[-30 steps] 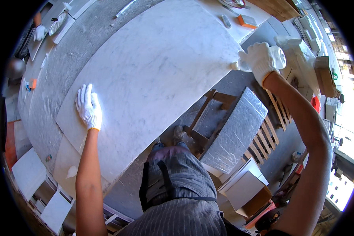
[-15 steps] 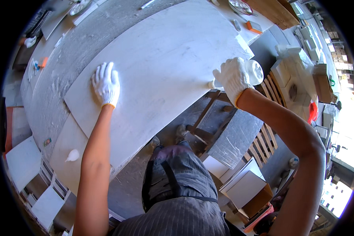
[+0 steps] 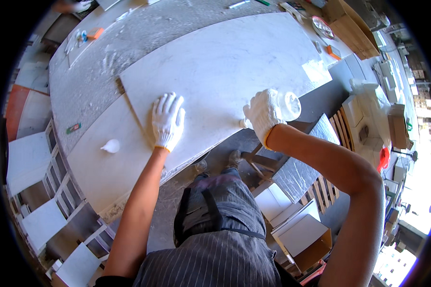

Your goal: The person picks up a large white tile from a pallet, walks to a workbench, and wipes the tile surface with a cloth. The person then places the tile on a rack and repeats the process with another tile, wiping it thoroughly before setting it down.

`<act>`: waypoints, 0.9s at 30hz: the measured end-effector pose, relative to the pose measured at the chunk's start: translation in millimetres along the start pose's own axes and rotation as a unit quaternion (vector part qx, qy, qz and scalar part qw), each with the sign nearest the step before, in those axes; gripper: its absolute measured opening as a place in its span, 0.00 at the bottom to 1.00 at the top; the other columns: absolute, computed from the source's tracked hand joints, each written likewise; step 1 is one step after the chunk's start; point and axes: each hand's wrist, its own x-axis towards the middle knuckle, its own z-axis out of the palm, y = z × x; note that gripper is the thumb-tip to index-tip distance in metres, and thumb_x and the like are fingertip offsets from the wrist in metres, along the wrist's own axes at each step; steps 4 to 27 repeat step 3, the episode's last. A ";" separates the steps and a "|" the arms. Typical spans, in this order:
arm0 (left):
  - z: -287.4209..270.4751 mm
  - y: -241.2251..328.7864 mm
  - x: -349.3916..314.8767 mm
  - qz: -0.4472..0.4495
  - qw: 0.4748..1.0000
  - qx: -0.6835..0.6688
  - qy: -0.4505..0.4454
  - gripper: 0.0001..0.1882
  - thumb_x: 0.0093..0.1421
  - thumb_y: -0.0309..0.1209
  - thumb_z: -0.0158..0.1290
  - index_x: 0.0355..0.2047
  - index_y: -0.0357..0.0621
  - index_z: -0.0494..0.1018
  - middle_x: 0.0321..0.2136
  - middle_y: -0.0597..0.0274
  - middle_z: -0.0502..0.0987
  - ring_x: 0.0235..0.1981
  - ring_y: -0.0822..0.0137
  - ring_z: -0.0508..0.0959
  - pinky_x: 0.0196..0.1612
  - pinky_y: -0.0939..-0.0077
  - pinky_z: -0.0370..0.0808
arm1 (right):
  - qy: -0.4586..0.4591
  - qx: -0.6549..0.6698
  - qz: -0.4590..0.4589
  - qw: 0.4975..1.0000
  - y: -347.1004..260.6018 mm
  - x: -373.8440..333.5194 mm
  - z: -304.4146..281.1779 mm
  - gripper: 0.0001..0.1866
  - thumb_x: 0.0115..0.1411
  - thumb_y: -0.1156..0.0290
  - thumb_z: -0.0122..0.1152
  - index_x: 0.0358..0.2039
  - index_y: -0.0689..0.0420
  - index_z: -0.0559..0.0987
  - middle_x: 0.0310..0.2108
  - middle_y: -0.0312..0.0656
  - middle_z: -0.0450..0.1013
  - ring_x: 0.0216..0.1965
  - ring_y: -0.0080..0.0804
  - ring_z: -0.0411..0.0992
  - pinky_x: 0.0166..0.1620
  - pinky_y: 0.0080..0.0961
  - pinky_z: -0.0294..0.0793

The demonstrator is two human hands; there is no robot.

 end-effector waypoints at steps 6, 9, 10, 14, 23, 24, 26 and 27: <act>-18.1 -12.2 -50.0 -0.011 1.000 -0.015 -0.025 0.19 0.59 0.40 0.54 0.51 0.53 0.74 0.54 0.56 0.73 0.59 0.53 0.68 0.66 0.52 0.56 | -0.056 0.014 -0.021 0.998 -22.4 5.1 -32.5 0.20 0.57 0.60 0.62 0.51 0.43 0.76 0.43 0.33 0.74 0.50 0.37 0.71 0.50 0.44 0.65; -18.1 -12.2 -50.0 -0.011 1.000 -0.015 -0.025 0.19 0.59 0.40 0.54 0.51 0.53 0.74 0.54 0.56 0.73 0.59 0.53 0.68 0.66 0.52 0.56 | -0.056 0.014 -0.021 0.998 -22.4 5.1 -32.5 0.20 0.57 0.60 0.62 0.51 0.43 0.76 0.43 0.33 0.74 0.50 0.37 0.71 0.50 0.44 0.65; -18.1 -12.2 -50.0 -0.011 1.000 -0.015 -0.025 0.19 0.59 0.40 0.54 0.51 0.53 0.74 0.54 0.56 0.73 0.59 0.53 0.68 0.66 0.52 0.56 | -0.056 0.014 -0.021 0.998 -22.4 5.1 -32.5 0.20 0.57 0.60 0.62 0.51 0.43 0.76 0.43 0.33 0.74 0.50 0.37 0.71 0.50 0.44 0.65; -18.1 -12.2 -50.0 -0.011 1.000 -0.015 -0.025 0.19 0.59 0.40 0.54 0.51 0.53 0.74 0.54 0.56 0.73 0.59 0.53 0.68 0.66 0.52 0.56 | -0.056 0.014 -0.021 0.998 -22.4 5.1 -32.5 0.20 0.57 0.60 0.62 0.51 0.43 0.76 0.43 0.33 0.74 0.50 0.37 0.71 0.50 0.44 0.65; -18.1 -12.2 -50.0 -0.011 1.000 -0.015 -0.025 0.19 0.59 0.40 0.54 0.51 0.53 0.74 0.54 0.56 0.73 0.59 0.53 0.68 0.66 0.52 0.56 | -0.056 0.014 -0.021 0.998 -22.4 5.1 -32.5 0.20 0.57 0.60 0.62 0.51 0.43 0.76 0.43 0.33 0.74 0.50 0.37 0.71 0.50 0.44 0.65; -18.1 -12.2 -50.0 -0.011 1.000 -0.015 -0.025 0.19 0.59 0.40 0.54 0.51 0.53 0.74 0.54 0.56 0.73 0.59 0.53 0.68 0.66 0.52 0.56 | -0.056 0.014 -0.021 0.998 -22.4 5.1 -32.5 0.20 0.57 0.60 0.62 0.51 0.43 0.76 0.43 0.33 0.74 0.50 0.37 0.71 0.50 0.44 0.65; -18.1 -12.2 -50.0 -0.011 1.000 -0.015 -0.025 0.19 0.59 0.40 0.54 0.51 0.53 0.74 0.54 0.56 0.73 0.59 0.53 0.68 0.66 0.52 0.56 | -0.056 0.014 -0.021 0.998 -22.4 5.1 -32.5 0.20 0.57 0.60 0.62 0.51 0.43 0.76 0.43 0.33 0.74 0.50 0.37 0.71 0.50 0.44 0.65; -18.1 -12.2 -50.0 -0.011 1.000 -0.015 -0.025 0.19 0.59 0.40 0.54 0.51 0.53 0.74 0.54 0.56 0.73 0.59 0.53 0.68 0.66 0.52 0.56 | -0.056 0.014 -0.021 0.998 -22.4 5.1 -32.5 0.20 0.57 0.60 0.62 0.51 0.43 0.76 0.43 0.33 0.74 0.50 0.37 0.71 0.50 0.44 0.65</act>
